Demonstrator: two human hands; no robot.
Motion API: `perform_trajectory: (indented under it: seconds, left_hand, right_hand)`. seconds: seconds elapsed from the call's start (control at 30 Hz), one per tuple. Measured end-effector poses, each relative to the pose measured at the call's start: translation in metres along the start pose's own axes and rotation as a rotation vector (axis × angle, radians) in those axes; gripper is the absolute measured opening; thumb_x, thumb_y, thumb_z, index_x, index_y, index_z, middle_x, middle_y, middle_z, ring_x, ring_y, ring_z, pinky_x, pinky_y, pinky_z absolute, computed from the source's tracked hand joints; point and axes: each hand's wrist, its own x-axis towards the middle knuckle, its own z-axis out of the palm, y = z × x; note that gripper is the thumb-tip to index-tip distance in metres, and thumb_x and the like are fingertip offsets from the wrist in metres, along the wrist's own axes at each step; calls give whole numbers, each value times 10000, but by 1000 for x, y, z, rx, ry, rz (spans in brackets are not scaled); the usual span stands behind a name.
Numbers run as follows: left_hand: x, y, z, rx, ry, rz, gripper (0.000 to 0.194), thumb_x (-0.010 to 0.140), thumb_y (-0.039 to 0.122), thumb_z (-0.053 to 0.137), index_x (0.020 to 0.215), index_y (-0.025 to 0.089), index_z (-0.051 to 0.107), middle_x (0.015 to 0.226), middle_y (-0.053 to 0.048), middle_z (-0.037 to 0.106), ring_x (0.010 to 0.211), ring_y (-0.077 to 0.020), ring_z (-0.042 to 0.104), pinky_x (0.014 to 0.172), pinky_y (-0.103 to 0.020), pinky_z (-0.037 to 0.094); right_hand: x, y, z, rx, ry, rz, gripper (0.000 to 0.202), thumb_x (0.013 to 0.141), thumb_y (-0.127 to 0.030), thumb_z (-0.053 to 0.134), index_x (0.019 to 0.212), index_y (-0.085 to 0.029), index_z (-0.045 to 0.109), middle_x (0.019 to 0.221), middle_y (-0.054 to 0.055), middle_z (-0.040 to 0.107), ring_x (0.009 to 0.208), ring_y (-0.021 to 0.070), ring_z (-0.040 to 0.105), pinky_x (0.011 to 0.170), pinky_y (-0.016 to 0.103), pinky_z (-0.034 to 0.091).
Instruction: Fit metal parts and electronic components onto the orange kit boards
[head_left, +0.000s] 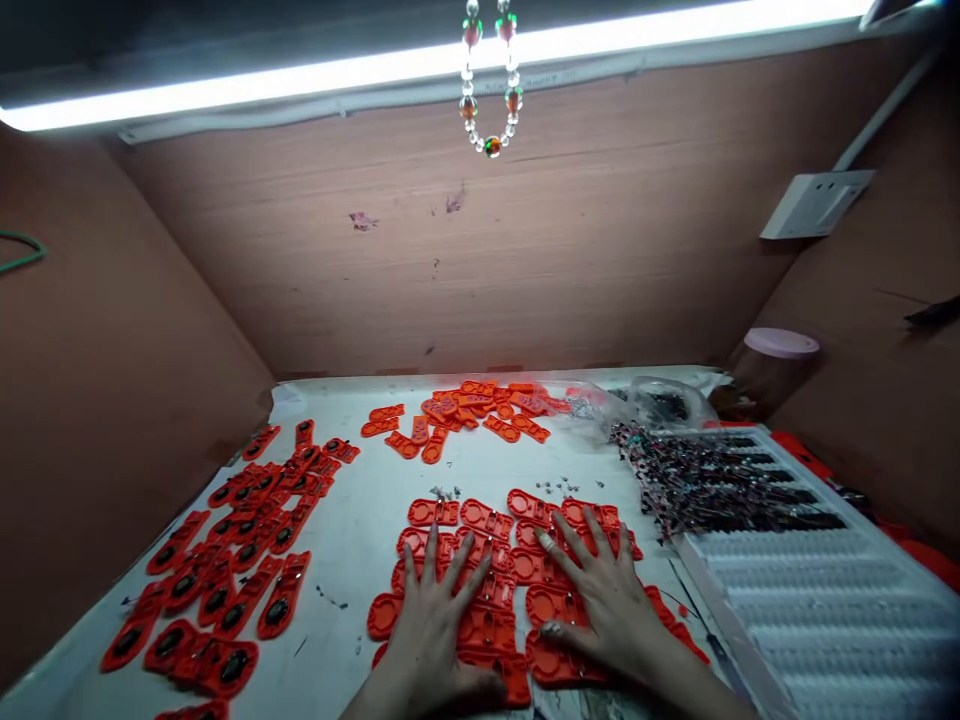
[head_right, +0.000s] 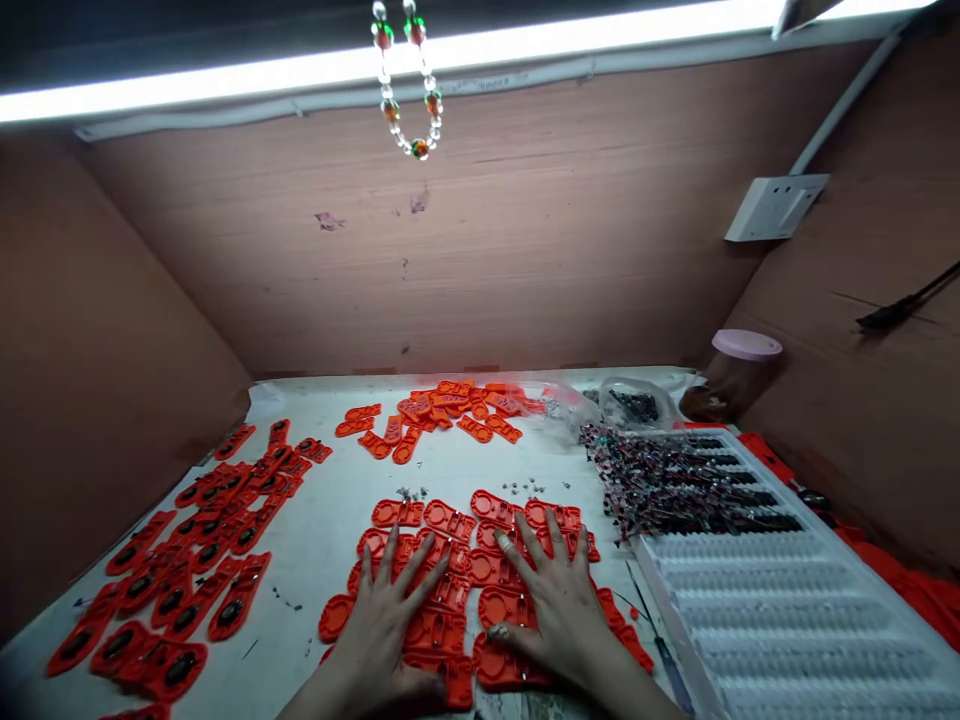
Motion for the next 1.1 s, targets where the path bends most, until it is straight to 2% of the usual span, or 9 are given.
perform_trajectory:
  seconds: [0.23, 0.37, 0.43, 0.53, 0.67, 0.83, 0.97, 1.03, 1.1]
  left_hand:
    - [-1, -8, 6, -21, -29, 28, 1059, 611, 876, 385, 1458, 339, 47, 1541, -41, 126, 1305, -570, 128, 927, -797, -11]
    - [1, -9, 12, 15, 39, 11, 1067, 598, 877, 406, 1460, 335, 85, 1537, -67, 147, 1316, -558, 117, 950, -771, -49]
    - [8, -8, 9, 2, 35, 0, 1105, 575, 886, 415, 1462, 322, 77, 1542, -71, 121, 1324, -549, 100, 959, -768, -51]
    - [22, -6, 1, -56, -36, 5, 1109, 567, 902, 383, 1461, 334, 55, 1547, -49, 96, 1330, -546, 71, 943, -790, -31]
    - [30, -3, -2, -95, -85, -18, 1068, 597, 891, 368, 1459, 349, 45, 1551, -28, 62, 1336, -541, 40, 948, -788, -41]
    - [48, -5, 6, -86, -44, -95, 1005, 651, 848, 388, 1458, 352, 52, 1552, -10, 59, 1351, -515, -6, 967, -765, -76]
    - [65, -9, -2, -93, -44, -122, 994, 661, 854, 359, 1460, 343, 64, 1551, -15, 87, 1360, -497, -1, 974, -756, -88]
    - [57, -4, -9, -87, -40, -121, 1007, 656, 860, 354, 1462, 334, 60, 1550, -34, 98, 1361, -495, 13, 973, -753, -94]
    - [36, 6, -10, -67, -24, -81, 1038, 641, 858, 383, 1464, 323, 48, 1549, -63, 96, 1360, -497, 24, 971, -749, -104]
  right_hand:
    - [2, 6, 2, -42, 23, 29, 910, 719, -749, 443, 1466, -355, 105, 1541, 8, 125, 1362, 488, 5, 980, 768, 37]
    - [-4, 7, 2, -81, 25, -28, 956, 715, -765, 427, 1477, -296, 92, 1541, 31, 128, 1361, 487, -21, 988, 762, 58]
    - [-4, 9, 2, -101, 28, -40, 960, 712, -773, 421, 1478, -292, 100, 1540, 30, 134, 1364, 479, -14, 996, 756, 44]
    - [1, 16, 2, -117, 53, -25, 951, 710, -788, 405, 1475, -300, 122, 1537, 20, 153, 1369, 468, -3, 1007, 745, 29]
    - [17, 24, 6, -124, 89, 30, 945, 702, -814, 379, 1469, -310, 155, 1527, 14, 194, 1366, 471, 14, 1001, 747, 26]
    - [51, 26, 5, -126, 35, 58, 935, 712, -825, 339, 1466, -295, 184, 1522, 33, 221, 1361, 470, 63, 1003, 741, 36]
    - [69, 32, -3, -114, -9, 67, 942, 710, -832, 334, 1464, -280, 210, 1506, 49, 270, 1351, 465, 114, 1014, 727, 66]
    - [68, 34, -8, -109, -15, 53, 928, 719, -822, 342, 1465, -290, 201, 1496, 51, 294, 1354, 446, 130, 1023, 718, 77]
    - [62, 34, -13, -112, 5, 48, 885, 749, -790, 351, 1469, -307, 171, 1509, 40, 263, 1366, 429, 110, 1028, 713, 82]
